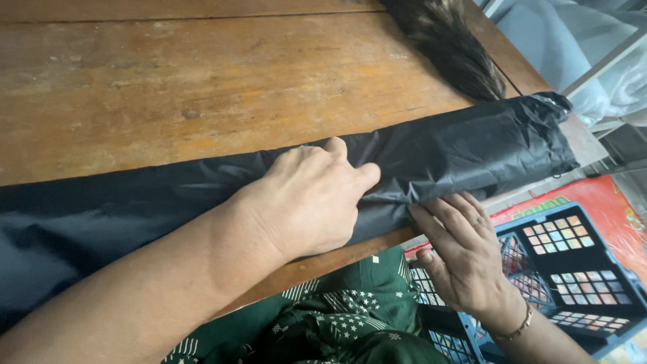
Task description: The person folds a large piece of black fabric on a wooden table and then places it into a black shipping bag, sealing it with a yellow adhesive strip.
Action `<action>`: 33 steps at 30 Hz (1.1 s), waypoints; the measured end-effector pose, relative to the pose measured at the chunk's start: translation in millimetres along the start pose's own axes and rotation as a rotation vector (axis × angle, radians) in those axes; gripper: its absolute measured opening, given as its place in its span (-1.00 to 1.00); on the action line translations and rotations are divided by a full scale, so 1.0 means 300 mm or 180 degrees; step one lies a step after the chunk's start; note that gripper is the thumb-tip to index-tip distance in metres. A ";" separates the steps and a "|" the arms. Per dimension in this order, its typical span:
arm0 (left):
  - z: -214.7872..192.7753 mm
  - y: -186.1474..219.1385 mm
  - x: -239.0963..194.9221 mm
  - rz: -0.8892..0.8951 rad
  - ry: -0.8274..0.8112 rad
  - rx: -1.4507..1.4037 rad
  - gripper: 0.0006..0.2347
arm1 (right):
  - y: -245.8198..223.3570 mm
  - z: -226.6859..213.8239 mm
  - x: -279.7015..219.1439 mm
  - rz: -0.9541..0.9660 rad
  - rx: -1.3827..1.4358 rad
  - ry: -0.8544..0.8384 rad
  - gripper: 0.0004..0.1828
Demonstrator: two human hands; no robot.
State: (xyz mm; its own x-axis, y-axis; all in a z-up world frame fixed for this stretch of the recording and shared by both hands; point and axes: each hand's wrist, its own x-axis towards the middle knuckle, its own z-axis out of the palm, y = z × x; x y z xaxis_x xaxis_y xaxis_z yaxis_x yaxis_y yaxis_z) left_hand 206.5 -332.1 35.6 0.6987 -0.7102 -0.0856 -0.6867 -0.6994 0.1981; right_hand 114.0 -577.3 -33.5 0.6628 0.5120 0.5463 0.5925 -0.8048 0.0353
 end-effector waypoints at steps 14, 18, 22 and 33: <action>0.045 -0.160 0.095 0.0555 0.0137 -0.1862 -0.76 | 0.184 0.016 0.039 0.0522 0.0685 -0.0527 -0.54; 0.033 -0.159 0.091 0.0442 0.0130 -0.2095 -0.81 | 0.252 -0.016 0.103 0.0921 0.1166 -0.0596 -0.68; 0.035 -0.158 0.084 0.0565 0.0354 -0.2575 -0.84 | 0.261 -0.052 0.126 0.0513 0.0507 -0.0358 -0.89; 0.049 -0.102 0.068 0.0889 0.0364 -0.1484 -0.87 | 0.341 0.025 0.178 0.0234 0.0215 -0.0316 -0.90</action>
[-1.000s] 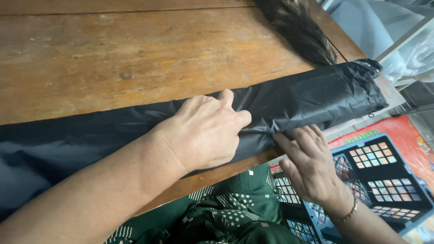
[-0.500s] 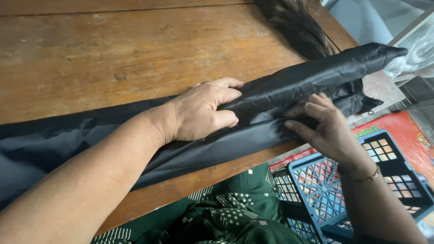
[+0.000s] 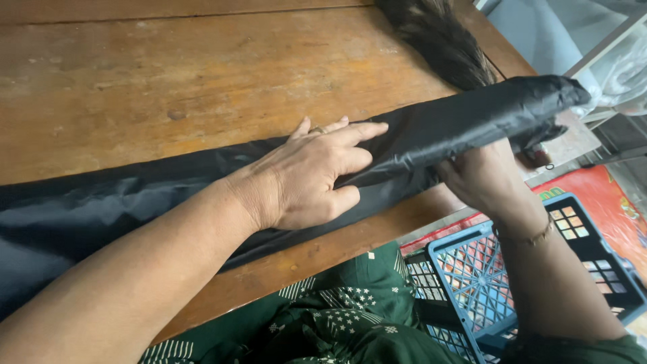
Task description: The person folds a large piece of black fabric on a wooden table and then places it into a black shipping bag, sealing it with a yellow adhesive strip.
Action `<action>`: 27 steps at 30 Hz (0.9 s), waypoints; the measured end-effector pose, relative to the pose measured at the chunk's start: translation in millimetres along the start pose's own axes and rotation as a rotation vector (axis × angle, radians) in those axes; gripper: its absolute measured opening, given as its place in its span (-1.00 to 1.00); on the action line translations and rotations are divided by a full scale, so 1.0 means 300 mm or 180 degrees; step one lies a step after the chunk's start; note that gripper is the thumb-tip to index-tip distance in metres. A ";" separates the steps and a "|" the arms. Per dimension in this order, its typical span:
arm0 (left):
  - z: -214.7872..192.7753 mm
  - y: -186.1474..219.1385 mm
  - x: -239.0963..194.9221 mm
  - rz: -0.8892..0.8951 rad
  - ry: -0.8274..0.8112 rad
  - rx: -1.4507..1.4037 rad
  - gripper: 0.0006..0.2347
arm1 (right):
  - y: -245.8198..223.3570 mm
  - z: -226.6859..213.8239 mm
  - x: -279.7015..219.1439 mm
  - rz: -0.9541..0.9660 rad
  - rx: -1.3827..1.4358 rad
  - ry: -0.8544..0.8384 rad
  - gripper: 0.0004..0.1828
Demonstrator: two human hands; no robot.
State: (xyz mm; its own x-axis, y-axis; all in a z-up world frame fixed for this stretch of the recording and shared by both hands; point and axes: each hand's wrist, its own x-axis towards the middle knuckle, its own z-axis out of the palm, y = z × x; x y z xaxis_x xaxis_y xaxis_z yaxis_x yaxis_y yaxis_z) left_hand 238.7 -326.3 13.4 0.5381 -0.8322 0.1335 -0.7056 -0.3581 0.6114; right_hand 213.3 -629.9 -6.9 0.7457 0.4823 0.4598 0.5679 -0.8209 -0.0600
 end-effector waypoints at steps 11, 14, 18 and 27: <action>0.013 -0.003 -0.003 0.1225 0.0852 -0.0190 -0.82 | 0.033 0.019 0.048 0.0147 0.0589 -0.0121 -0.74; 0.036 0.017 0.002 0.0990 0.0513 -0.0051 -0.95 | 0.154 0.096 -0.034 0.0208 -0.0476 -0.0152 -0.71; 0.082 -0.013 0.003 0.0824 0.0271 0.0037 -0.86 | 0.213 0.119 -0.092 0.0732 -0.1538 -0.0520 -0.55; 0.153 -0.073 0.014 0.0917 0.0285 0.1066 -0.35 | 0.473 0.004 -0.179 0.0837 -0.2504 0.0185 -0.75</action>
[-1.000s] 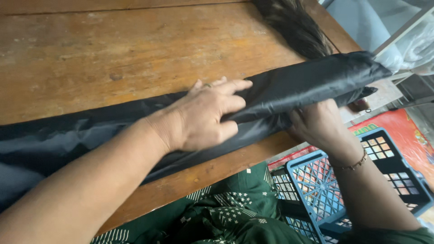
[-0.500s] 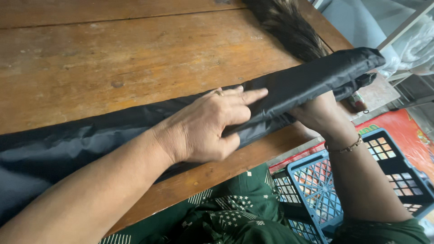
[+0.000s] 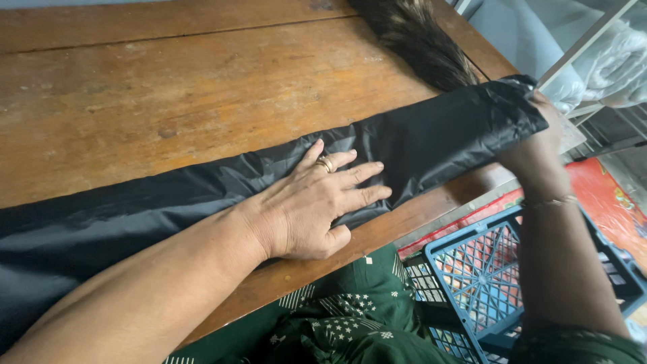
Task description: The person folds a large piece of black fabric on a wooden table and then places it into a black shipping bag, sealing it with a yellow adhesive strip.
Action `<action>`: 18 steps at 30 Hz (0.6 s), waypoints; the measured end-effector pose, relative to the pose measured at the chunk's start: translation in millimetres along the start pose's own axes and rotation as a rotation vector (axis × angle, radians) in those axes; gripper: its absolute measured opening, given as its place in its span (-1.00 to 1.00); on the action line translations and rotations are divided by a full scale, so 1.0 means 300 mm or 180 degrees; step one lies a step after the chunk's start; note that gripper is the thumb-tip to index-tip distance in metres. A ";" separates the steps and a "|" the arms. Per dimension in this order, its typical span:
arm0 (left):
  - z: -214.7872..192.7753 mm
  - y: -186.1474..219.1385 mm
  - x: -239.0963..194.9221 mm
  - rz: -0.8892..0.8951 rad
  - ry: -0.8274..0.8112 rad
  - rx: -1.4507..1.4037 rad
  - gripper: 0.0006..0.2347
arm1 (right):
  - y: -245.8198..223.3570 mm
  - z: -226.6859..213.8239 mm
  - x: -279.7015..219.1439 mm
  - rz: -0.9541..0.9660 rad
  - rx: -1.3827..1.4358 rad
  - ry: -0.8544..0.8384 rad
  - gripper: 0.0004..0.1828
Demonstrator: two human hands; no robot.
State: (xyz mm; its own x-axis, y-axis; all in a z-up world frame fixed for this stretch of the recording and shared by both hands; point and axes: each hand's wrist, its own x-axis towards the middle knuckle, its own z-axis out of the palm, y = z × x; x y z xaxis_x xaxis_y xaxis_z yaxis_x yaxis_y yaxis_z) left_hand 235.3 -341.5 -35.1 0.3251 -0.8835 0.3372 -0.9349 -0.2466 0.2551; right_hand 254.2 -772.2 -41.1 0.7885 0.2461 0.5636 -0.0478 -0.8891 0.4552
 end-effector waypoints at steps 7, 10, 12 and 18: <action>0.013 -0.006 -0.006 0.0037 0.0175 0.0019 -0.40 | -0.030 -0.318 -0.176 0.1234 0.1866 0.0826 -0.84; 0.004 -0.007 -0.007 -0.0003 0.0152 -0.0167 -0.38 | -0.243 -0.493 -0.247 0.1112 0.2306 0.0605 -0.84; 0.007 -0.007 -0.005 -0.0002 0.0145 -0.0250 -0.36 | -0.372 -0.576 -0.224 0.0947 0.2487 0.0263 -0.70; 0.016 -0.004 -0.003 -0.0033 0.0030 0.0027 -0.39 | -0.405 -0.408 -0.171 -0.0165 0.2608 -0.0484 -0.68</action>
State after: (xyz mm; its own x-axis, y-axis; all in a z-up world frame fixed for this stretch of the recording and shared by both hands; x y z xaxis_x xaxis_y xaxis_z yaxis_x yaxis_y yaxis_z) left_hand 235.4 -342.3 -40.2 0.3359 -0.8771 0.3433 -0.9327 -0.2590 0.2509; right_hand 144.5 -629.7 -41.0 0.8543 0.2920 0.4299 0.4058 -0.8917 -0.2007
